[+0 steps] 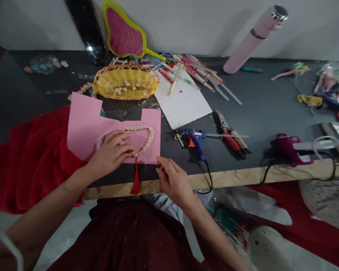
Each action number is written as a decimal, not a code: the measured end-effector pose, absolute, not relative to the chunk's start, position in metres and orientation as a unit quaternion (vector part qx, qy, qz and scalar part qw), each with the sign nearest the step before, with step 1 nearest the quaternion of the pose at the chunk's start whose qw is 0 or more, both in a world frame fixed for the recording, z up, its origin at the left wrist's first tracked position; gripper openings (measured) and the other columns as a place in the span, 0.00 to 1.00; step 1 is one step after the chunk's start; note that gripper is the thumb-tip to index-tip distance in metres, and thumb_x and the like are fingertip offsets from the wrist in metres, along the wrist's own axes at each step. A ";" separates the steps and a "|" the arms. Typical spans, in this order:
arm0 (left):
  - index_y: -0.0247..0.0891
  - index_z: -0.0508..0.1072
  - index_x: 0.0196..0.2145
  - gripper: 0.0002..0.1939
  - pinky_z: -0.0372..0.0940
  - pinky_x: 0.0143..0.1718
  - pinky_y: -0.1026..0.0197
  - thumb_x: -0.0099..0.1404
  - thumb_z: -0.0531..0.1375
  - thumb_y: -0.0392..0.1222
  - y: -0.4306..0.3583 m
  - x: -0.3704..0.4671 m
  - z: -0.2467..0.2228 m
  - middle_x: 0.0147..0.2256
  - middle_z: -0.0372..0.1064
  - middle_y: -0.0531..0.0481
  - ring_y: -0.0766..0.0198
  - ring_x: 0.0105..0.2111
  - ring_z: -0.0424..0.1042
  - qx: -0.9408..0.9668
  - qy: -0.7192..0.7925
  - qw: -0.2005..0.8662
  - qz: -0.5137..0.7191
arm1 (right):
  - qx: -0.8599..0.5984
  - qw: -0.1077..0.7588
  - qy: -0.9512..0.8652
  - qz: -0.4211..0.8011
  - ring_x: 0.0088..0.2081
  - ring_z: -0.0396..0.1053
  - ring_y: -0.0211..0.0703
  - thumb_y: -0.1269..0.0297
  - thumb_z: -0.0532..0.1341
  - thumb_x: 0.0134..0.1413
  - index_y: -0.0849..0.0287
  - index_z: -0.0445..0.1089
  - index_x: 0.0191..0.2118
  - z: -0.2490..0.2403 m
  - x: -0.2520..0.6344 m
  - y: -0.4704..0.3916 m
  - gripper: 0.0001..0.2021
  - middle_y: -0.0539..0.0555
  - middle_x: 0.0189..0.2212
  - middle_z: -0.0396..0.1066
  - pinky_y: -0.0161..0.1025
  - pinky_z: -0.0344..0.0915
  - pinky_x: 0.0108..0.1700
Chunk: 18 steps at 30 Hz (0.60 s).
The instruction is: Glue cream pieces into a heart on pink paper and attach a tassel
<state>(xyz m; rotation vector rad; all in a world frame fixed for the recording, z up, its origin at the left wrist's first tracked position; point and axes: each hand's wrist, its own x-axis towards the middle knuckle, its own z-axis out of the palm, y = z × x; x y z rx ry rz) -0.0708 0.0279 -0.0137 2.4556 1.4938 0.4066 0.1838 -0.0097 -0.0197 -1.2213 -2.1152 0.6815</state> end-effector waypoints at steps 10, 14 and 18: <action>0.44 0.75 0.41 0.09 0.54 0.57 0.42 0.65 0.58 0.42 0.028 -0.074 -0.016 0.53 0.63 0.46 0.48 0.59 0.53 0.841 0.506 0.119 0.148 | -0.507 0.254 -0.785 0.250 0.44 0.71 0.47 0.67 0.56 0.60 0.54 0.63 0.57 -0.032 0.208 -0.008 0.19 0.58 0.47 0.71 0.48 0.69 0.49; 0.45 0.76 0.39 0.07 0.54 0.57 0.41 0.64 0.58 0.39 0.029 -0.075 -0.015 0.53 0.64 0.46 0.48 0.59 0.54 0.847 0.493 0.126 0.154 | -0.623 0.235 -0.743 0.075 0.48 0.67 0.56 0.61 0.59 0.58 0.58 0.65 0.53 -0.030 0.243 0.014 0.18 0.62 0.46 0.71 0.58 0.62 0.52; 0.45 0.75 0.41 0.09 0.55 0.57 0.40 0.62 0.60 0.39 0.031 -0.075 -0.017 0.53 0.64 0.45 0.48 0.59 0.55 0.842 0.493 0.135 0.170 | -0.691 0.170 -0.702 0.030 0.45 0.68 0.57 0.54 0.59 0.57 0.62 0.65 0.52 -0.025 0.266 0.037 0.21 0.63 0.43 0.71 0.55 0.63 0.49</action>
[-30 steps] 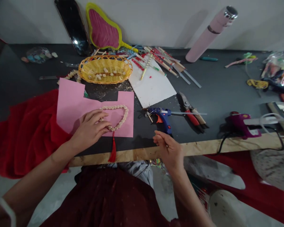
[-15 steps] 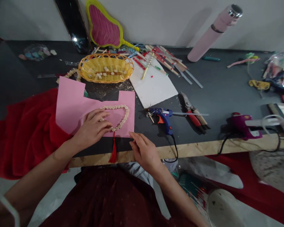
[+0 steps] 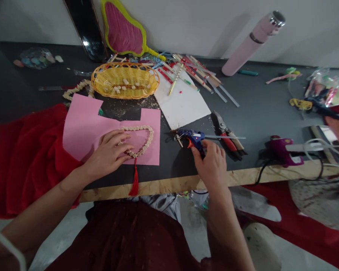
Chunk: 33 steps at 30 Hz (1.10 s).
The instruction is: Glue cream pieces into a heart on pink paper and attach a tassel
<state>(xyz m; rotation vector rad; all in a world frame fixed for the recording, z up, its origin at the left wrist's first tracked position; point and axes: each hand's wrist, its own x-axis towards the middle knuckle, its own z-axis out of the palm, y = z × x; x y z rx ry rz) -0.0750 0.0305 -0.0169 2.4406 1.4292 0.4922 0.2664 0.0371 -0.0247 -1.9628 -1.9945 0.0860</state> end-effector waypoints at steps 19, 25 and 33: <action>0.43 0.73 0.45 0.13 0.57 0.55 0.43 0.62 0.60 0.38 0.023 -0.076 -0.010 0.55 0.62 0.44 0.49 0.58 0.56 0.824 0.519 0.129 0.186 | -0.671 0.368 -0.446 0.464 0.24 0.65 0.36 0.58 0.65 0.47 0.54 0.72 0.37 -0.003 0.280 0.062 0.10 0.49 0.26 0.70 0.34 0.60 0.24; 0.45 0.71 0.50 0.20 0.59 0.53 0.45 0.63 0.55 0.29 -0.014 -0.073 -0.011 0.50 0.67 0.46 0.51 0.52 0.60 0.825 0.535 0.055 0.174 | -0.593 0.334 -0.443 0.583 0.24 0.67 0.40 0.56 0.64 0.44 0.52 0.70 0.36 0.012 0.254 0.063 0.12 0.53 0.33 0.75 0.35 0.59 0.19; 0.43 0.71 0.51 0.20 0.59 0.53 0.47 0.64 0.57 0.30 -0.020 -0.068 -0.021 0.44 0.70 0.46 0.54 0.47 0.63 0.829 0.531 -0.018 0.174 | -0.479 0.202 -0.725 0.452 0.36 0.72 0.44 0.58 0.61 0.57 0.51 0.65 0.52 0.017 0.216 0.076 0.17 0.54 0.40 0.72 0.40 0.72 0.35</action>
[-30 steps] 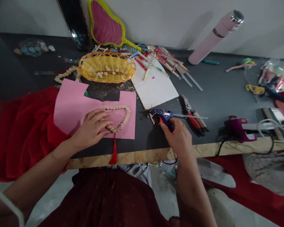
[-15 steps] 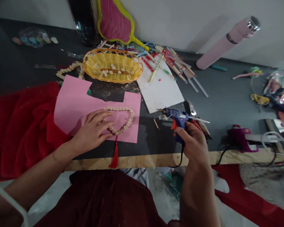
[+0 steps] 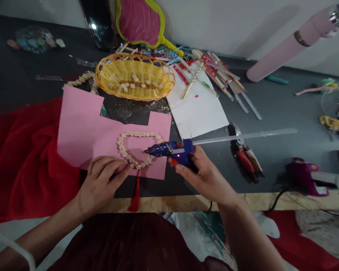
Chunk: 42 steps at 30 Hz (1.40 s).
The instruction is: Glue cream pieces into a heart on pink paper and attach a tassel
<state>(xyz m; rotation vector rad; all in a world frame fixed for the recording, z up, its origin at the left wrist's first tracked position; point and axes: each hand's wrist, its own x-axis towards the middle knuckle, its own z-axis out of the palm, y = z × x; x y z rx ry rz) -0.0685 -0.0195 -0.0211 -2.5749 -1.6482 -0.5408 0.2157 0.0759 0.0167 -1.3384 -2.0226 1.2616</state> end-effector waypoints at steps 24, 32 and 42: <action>0.42 0.73 0.50 0.18 0.61 0.51 0.45 0.64 0.57 0.30 -0.019 -0.069 -0.027 0.46 0.71 0.47 0.53 0.46 0.64 -0.818 -0.540 0.012 -0.198 | -0.378 0.041 -0.862 0.336 0.31 0.71 0.46 0.58 0.54 0.62 0.59 0.60 0.48 0.028 0.196 0.097 0.13 0.55 0.32 0.69 0.43 0.72 0.31; 0.44 0.73 0.50 0.18 0.61 0.51 0.46 0.63 0.58 0.30 -0.019 -0.069 -0.027 0.46 0.71 0.48 0.53 0.46 0.65 -0.816 -0.544 0.013 -0.197 | -0.354 0.026 -0.884 0.303 0.33 0.72 0.48 0.59 0.52 0.62 0.62 0.59 0.53 0.035 0.190 0.099 0.17 0.59 0.36 0.71 0.45 0.72 0.34; 0.45 0.74 0.47 0.17 0.60 0.51 0.48 0.62 0.60 0.30 -0.017 -0.067 -0.025 0.43 0.70 0.48 0.55 0.46 0.64 -0.809 -0.547 0.021 -0.214 | -0.322 0.022 -0.896 0.304 0.44 0.73 0.53 0.62 0.53 0.63 0.63 0.57 0.55 0.038 0.186 0.100 0.18 0.65 0.47 0.70 0.48 0.73 0.43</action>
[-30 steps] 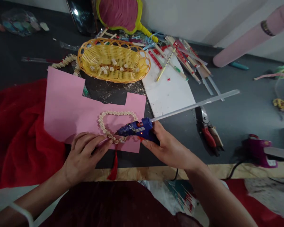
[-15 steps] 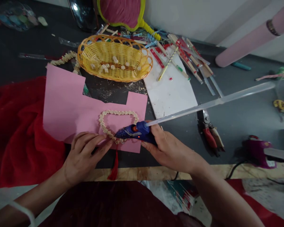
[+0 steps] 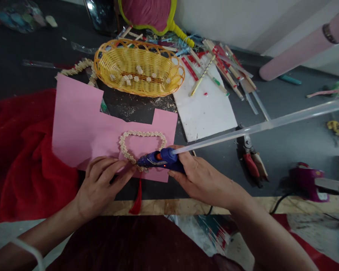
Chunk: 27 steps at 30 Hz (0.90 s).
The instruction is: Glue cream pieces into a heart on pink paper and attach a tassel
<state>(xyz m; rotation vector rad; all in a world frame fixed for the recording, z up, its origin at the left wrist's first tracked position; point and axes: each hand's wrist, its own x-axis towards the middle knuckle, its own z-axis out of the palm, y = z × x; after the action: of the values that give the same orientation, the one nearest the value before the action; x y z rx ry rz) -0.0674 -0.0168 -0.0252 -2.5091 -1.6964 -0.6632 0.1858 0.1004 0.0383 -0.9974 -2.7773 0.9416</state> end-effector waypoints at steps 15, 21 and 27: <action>0.44 0.74 0.47 0.16 0.62 0.50 0.48 0.62 0.61 0.31 -0.017 -0.068 -0.025 0.43 0.70 0.49 0.55 0.45 0.64 -0.812 -0.545 0.025 -0.208 | -0.309 0.033 -0.905 0.292 0.46 0.73 0.52 0.63 0.53 0.62 0.61 0.57 0.57 0.039 0.185 0.101 0.18 0.64 0.49 0.70 0.49 0.73 0.47; 0.45 0.74 0.45 0.14 0.63 0.49 0.48 0.62 0.60 0.31 -0.016 -0.068 -0.024 0.42 0.69 0.50 0.56 0.45 0.65 -0.811 -0.542 0.028 -0.219 | -0.305 0.020 -0.904 0.299 0.47 0.72 0.52 0.63 0.53 0.62 0.62 0.57 0.56 0.040 0.183 0.101 0.18 0.64 0.49 0.70 0.49 0.73 0.48; 0.45 0.74 0.46 0.16 0.62 0.50 0.48 0.62 0.61 0.31 -0.017 -0.068 -0.025 0.42 0.69 0.49 0.55 0.46 0.65 -0.811 -0.544 0.026 -0.215 | -0.297 0.011 -0.909 0.292 0.47 0.72 0.52 0.63 0.53 0.63 0.62 0.57 0.56 0.041 0.184 0.102 0.18 0.64 0.48 0.70 0.48 0.73 0.48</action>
<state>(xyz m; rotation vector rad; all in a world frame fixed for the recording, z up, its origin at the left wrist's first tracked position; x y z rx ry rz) -0.0684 -0.0167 -0.0248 -2.5056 -1.6815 -0.6651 0.1841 0.1017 0.0410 -0.9277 -2.8362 0.9095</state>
